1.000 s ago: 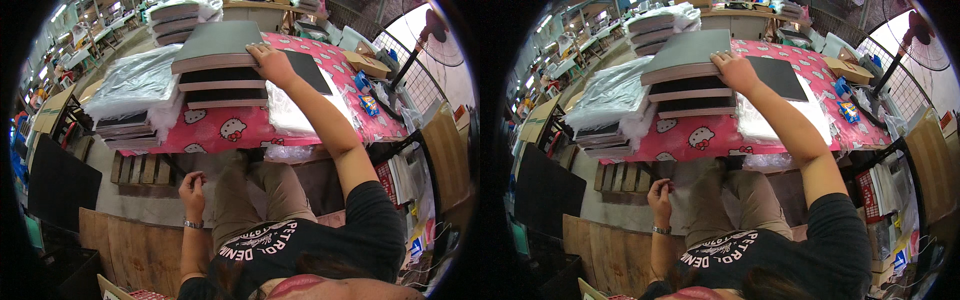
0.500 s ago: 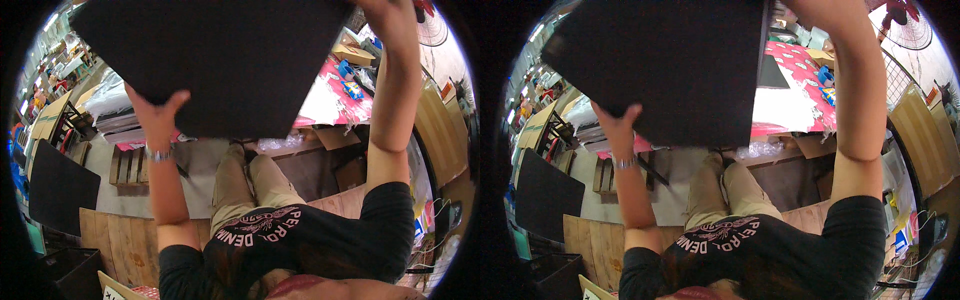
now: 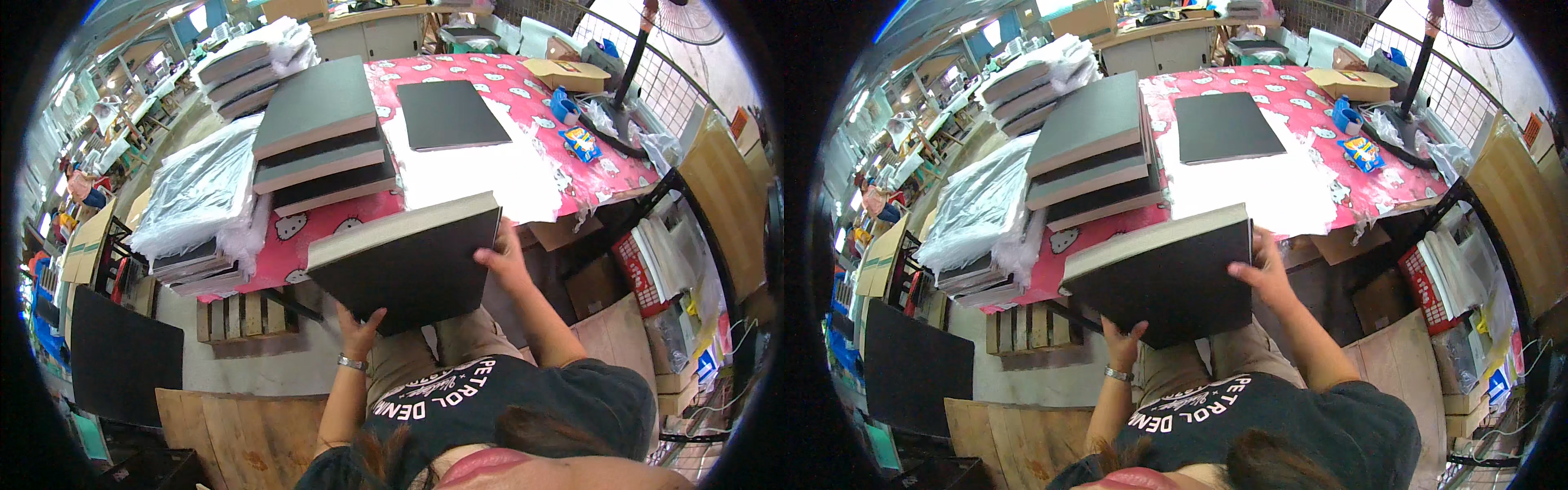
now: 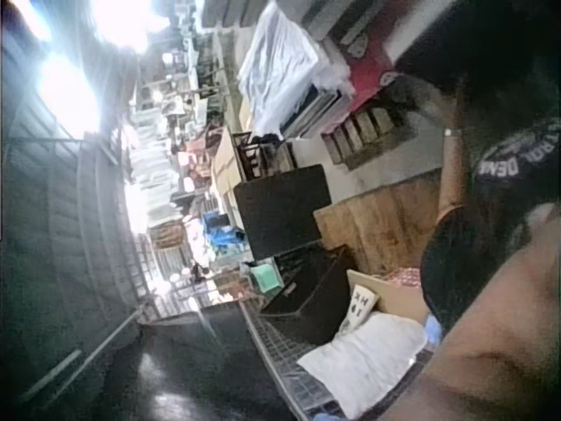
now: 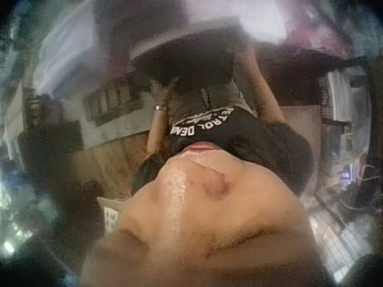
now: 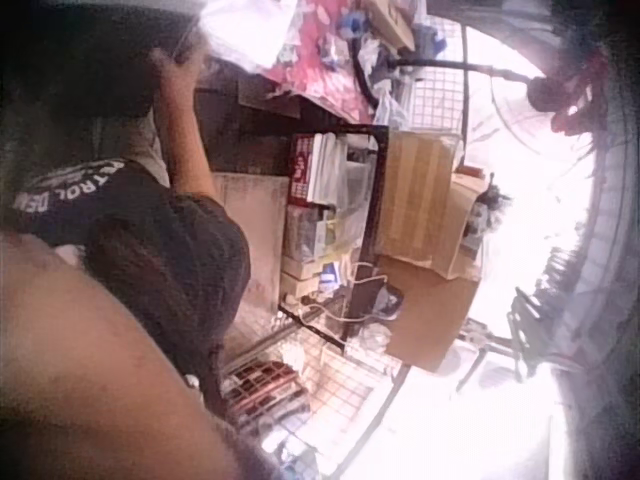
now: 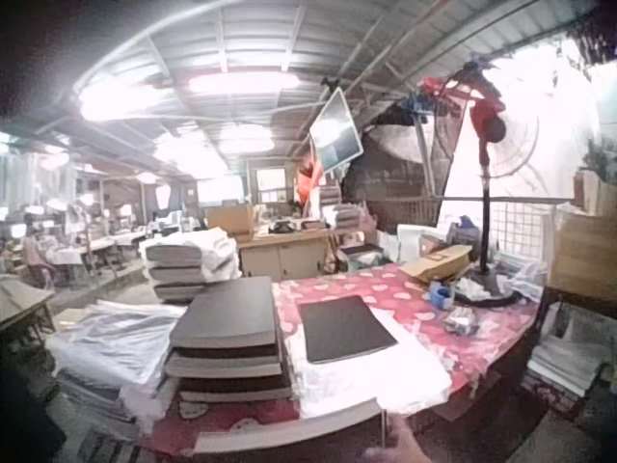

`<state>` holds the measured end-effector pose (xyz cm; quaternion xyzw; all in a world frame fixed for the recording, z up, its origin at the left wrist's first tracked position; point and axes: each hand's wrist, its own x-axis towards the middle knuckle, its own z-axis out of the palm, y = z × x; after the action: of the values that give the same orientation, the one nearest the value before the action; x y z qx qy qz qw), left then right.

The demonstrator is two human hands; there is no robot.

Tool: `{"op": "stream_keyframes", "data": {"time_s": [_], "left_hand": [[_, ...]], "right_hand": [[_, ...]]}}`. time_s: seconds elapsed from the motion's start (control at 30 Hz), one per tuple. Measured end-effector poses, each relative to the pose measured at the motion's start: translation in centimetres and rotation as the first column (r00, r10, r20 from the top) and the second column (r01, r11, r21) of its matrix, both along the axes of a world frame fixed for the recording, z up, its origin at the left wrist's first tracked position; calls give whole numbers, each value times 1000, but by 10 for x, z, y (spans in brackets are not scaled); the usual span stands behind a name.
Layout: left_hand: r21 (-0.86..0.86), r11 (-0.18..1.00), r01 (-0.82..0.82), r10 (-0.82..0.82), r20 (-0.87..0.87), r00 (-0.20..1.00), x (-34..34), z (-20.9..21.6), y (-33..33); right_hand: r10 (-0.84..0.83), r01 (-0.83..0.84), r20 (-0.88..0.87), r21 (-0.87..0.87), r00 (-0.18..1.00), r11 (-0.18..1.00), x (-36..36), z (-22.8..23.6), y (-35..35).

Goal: The person picks up a black board, inserts it into a clear plastic bag, and folds the excess plastic around the board.

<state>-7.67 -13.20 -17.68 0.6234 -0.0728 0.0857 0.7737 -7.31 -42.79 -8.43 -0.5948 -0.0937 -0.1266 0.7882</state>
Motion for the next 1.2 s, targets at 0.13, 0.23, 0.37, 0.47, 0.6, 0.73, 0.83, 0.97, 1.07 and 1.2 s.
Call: {"op": "stream_keyframes", "data": {"time_s": [0.13,0.23,0.37,0.47,0.6,0.73,0.83,0.97,1.07,1.2], "left_hand": [[134,984,114,-92,-165,982,22,-36,0],[134,989,-55,80,-187,979,39,-37,-17],[79,995,-54,66,-171,983,41,-26,-14],[90,994,-66,81,-182,980,32,-37,-8],[256,953,-163,227,-243,943,43,-74,12],[142,987,-82,117,-255,960,44,-74,13],[233,970,-73,141,-287,947,26,-25,-10],[308,931,-196,261,-187,947,19,-30,-5],[403,775,-488,457,177,872,23,-15,-13],[498,671,-549,151,633,759,0,86,-37]], "right_hand": [[-89,52,-158,-225,983,973,-6,-113,-1],[-139,119,-311,-84,940,989,25,-116,9],[-251,202,-192,-239,949,950,22,-112,21],[-325,283,-59,-361,944,889,17,-108,12],[-557,754,509,-470,656,459,28,-47,-24],[-357,742,663,-652,658,155,63,7,-61],[-301,427,375,-895,877,128,97,-3,-110],[-490,459,168,-685,855,566,118,35,-147],[-472,528,264,-590,841,611,118,39,-152],[-402,598,452,-686,796,413,96,53,-125]]}}
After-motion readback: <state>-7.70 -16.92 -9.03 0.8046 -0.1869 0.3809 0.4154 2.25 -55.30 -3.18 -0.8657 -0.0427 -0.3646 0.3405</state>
